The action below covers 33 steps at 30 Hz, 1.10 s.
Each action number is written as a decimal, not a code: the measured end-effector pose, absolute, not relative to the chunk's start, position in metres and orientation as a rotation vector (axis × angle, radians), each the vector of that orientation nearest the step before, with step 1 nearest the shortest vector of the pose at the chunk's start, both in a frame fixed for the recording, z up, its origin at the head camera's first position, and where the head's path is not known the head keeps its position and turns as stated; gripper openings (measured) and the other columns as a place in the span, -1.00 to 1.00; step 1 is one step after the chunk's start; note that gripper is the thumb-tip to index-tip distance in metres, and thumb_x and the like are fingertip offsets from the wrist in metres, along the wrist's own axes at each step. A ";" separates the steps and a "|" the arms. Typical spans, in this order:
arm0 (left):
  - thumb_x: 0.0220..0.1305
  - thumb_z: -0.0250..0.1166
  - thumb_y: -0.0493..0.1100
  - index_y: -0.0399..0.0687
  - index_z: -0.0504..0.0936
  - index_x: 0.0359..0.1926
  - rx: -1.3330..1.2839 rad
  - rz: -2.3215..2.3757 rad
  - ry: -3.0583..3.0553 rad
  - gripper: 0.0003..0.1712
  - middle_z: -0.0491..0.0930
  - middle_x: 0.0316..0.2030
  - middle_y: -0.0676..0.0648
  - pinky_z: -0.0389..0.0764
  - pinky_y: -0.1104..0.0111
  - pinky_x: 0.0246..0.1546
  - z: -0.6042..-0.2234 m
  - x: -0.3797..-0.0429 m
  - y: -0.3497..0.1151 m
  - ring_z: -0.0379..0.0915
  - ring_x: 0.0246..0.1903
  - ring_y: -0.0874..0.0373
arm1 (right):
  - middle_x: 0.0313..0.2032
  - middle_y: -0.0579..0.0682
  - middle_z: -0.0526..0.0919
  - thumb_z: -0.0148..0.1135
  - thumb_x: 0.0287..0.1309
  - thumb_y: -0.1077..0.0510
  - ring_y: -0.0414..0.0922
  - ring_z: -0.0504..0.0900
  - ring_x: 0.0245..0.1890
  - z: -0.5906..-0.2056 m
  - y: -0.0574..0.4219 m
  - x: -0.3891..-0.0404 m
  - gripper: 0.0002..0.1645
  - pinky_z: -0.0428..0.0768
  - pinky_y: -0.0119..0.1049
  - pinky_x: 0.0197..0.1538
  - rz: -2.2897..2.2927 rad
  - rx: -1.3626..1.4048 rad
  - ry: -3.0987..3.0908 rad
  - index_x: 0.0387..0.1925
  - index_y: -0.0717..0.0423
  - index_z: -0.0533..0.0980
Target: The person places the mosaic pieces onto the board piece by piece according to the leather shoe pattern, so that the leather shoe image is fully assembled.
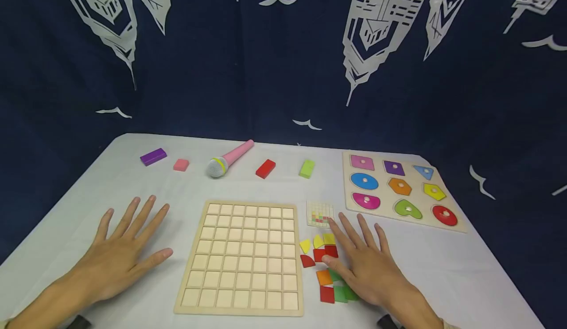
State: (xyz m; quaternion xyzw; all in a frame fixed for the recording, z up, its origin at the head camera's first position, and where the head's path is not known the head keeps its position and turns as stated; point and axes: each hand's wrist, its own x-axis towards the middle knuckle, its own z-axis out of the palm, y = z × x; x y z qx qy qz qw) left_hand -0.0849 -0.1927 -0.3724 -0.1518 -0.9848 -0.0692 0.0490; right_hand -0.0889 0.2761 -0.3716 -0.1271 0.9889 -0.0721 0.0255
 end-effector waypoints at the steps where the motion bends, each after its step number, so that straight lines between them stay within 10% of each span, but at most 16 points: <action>1: 0.39 -0.09 0.49 0.19 -0.21 0.62 -0.469 -0.247 -3.007 0.00 -0.36 0.62 -0.08 -0.76 -0.13 0.42 -0.372 -0.084 -0.191 -0.63 0.58 -0.10 | 0.60 0.03 -0.03 0.01 0.25 -0.50 0.26 -0.23 0.55 -0.371 0.273 -0.089 0.02 -0.53 0.36 0.45 -0.238 -0.409 3.046 0.59 -0.28 -0.03; 6: 0.33 -0.02 0.52 0.21 -0.24 0.62 -0.521 -0.441 -3.040 0.07 -0.36 0.62 -0.06 -0.57 -0.23 0.44 -0.371 -0.084 -0.182 -0.55 0.59 -0.13 | 0.58 -0.01 0.04 -0.01 0.25 -0.53 0.27 -0.18 0.56 -0.372 0.264 -0.091 -0.01 -0.65 0.20 0.47 -0.311 -0.461 2.989 0.58 -0.31 0.01; 15: 0.07 0.26 0.54 0.20 -0.20 0.62 -0.630 -0.654 -3.060 0.30 -0.19 0.61 -0.15 -0.39 -0.32 0.41 -0.376 -0.092 -0.169 -0.42 0.58 -0.24 | 0.53 -0.02 0.21 -0.07 0.28 -0.52 0.22 0.03 0.54 -0.366 0.250 -0.101 -0.11 -0.12 0.35 0.50 -0.336 -0.600 2.858 0.52 -0.27 0.21; 25: -0.25 0.51 0.47 0.01 -0.20 0.62 -0.848 -0.860 -3.167 0.58 -0.23 0.60 -0.25 -0.39 -0.36 0.41 -0.373 -0.110 -0.163 -0.44 0.56 -0.33 | 0.11 -0.06 0.67 0.36 0.24 0.11 -0.08 0.64 0.10 -0.364 0.235 -0.121 -0.56 0.60 -0.01 0.22 -0.267 -0.965 2.948 0.15 0.04 0.61; 33: -0.49 0.62 0.43 -0.10 -0.23 0.61 -0.923 -0.852 -3.268 0.77 -0.32 0.60 -0.25 -0.36 -0.35 0.43 -0.373 -0.123 -0.159 -0.46 0.56 -0.33 | -0.17 -0.14 0.74 0.46 0.05 0.29 -0.21 0.64 -0.21 -0.363 0.228 -0.132 -0.69 0.70 -0.15 0.01 -0.237 -1.019 2.992 -0.11 0.03 0.71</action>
